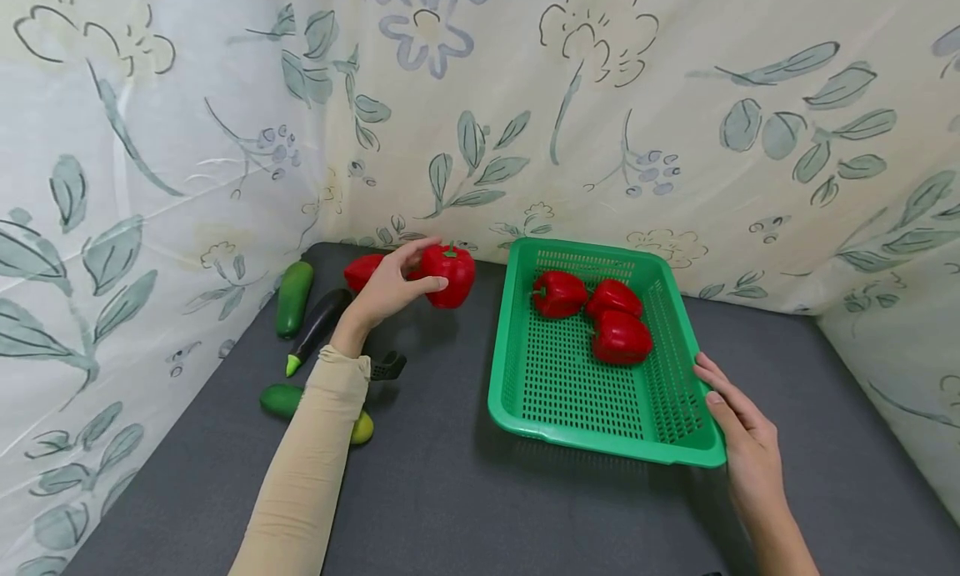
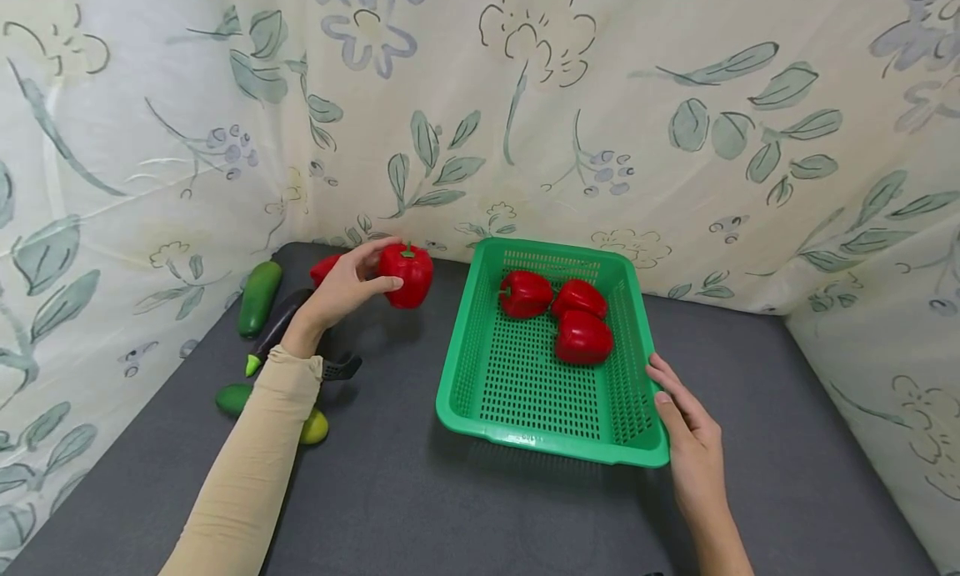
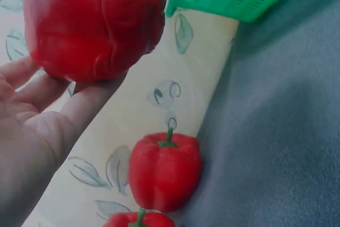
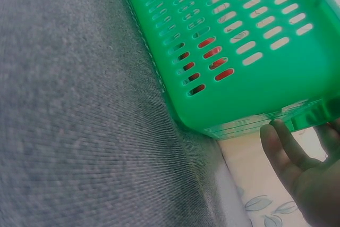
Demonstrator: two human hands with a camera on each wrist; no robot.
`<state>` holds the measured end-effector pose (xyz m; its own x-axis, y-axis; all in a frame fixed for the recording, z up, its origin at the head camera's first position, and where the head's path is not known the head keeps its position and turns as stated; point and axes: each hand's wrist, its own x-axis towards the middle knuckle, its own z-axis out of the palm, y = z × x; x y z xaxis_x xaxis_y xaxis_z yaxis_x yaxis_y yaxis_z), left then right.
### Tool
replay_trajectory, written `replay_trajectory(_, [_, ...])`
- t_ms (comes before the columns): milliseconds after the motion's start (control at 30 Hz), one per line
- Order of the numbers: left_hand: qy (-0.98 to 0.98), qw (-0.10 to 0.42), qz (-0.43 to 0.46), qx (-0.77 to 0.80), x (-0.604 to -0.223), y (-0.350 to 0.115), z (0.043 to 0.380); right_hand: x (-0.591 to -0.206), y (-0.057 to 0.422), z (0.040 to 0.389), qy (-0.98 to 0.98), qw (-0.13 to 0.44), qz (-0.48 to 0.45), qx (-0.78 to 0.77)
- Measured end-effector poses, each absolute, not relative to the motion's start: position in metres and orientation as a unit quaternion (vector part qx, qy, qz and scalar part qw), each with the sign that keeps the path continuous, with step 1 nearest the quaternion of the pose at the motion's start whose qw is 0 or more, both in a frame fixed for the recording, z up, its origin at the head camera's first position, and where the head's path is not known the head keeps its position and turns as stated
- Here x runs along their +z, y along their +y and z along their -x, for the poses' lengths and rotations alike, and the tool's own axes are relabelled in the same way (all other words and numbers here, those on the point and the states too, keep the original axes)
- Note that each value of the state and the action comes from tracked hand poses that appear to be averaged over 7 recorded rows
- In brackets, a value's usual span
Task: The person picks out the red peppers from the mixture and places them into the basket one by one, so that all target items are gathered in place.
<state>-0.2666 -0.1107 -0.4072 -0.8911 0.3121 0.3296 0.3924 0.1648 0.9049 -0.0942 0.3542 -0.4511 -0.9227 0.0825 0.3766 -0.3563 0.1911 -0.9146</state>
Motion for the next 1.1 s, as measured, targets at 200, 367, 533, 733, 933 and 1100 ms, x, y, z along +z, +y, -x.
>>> replay_trajectory(200, [-0.741,0.034,0.254,-0.621,-0.382,-0.103,0.241,-0.451,0.355,0.094,-0.749,0.174,-0.092,0.632])
replay_trajectory(367, [-0.726,0.053,0.274,-0.628,-0.376,-0.100,0.236,-0.452,0.355,0.094,-0.751,0.178,-0.095,0.629])
replay_trajectory(533, [-0.701,0.079,0.287,-0.648,-0.385,-0.099,0.247,-0.453,0.355,0.094,-0.753,0.181,-0.097,0.626])
replay_trajectory(733, [-0.679,0.114,0.303,-0.659,-0.378,-0.094,0.241,-0.452,0.356,0.095,-0.749,0.177,-0.097,0.631])
replay_trajectory(933, [-0.660,0.107,0.323,-0.669,-0.368,-0.087,0.233,-0.450,0.356,0.095,-0.752,0.174,-0.096,0.629])
replay_trajectory(1100, [-0.659,0.106,0.349,-0.658,-0.364,-0.080,0.230,-0.448,0.356,0.095,-0.751,0.175,-0.095,0.629])
